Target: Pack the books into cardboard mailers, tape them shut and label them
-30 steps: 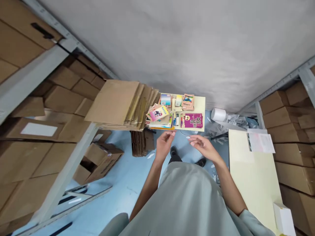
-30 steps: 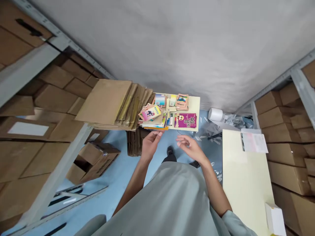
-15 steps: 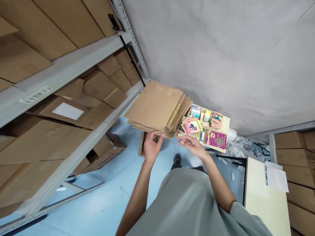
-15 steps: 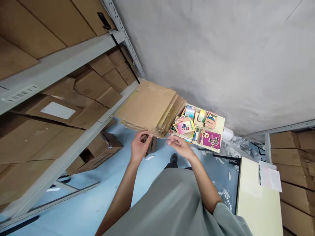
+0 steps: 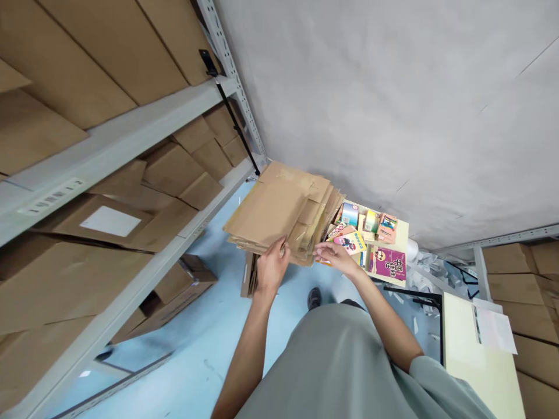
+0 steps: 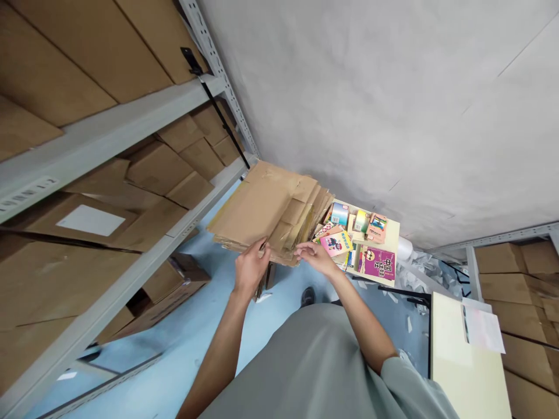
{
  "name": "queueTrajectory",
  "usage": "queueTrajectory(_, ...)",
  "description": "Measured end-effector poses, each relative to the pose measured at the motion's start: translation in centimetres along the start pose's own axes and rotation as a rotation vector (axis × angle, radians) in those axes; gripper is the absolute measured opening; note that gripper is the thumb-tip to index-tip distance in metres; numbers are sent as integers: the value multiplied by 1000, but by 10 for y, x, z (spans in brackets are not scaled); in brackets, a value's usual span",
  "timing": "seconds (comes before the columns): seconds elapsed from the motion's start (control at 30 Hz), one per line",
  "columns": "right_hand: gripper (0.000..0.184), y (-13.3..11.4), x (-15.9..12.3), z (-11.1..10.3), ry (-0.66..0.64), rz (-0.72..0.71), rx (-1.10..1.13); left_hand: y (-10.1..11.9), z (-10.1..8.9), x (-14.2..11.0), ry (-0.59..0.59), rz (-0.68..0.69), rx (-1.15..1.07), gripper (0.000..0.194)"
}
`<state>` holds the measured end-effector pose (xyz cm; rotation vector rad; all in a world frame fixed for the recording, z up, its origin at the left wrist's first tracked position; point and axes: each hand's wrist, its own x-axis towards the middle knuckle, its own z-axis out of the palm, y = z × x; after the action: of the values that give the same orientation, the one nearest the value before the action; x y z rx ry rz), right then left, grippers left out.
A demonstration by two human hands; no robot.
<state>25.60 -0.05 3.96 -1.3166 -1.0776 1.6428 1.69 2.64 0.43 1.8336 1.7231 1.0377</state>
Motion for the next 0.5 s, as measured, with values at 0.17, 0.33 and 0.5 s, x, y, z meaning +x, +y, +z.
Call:
queueTrajectory(0.17,65,-4,11,-3,57,-7,57,37,-52,17,310,-103,-87,33)
queueTrajectory(0.33,64,-17,-6,-18,191,-46,93,89,-94,24,365,-137,-265,41)
queueTrajectory(0.5,70,-17,-56,-58,483,-146,169,125,-81,20,104,-57,-461,45)
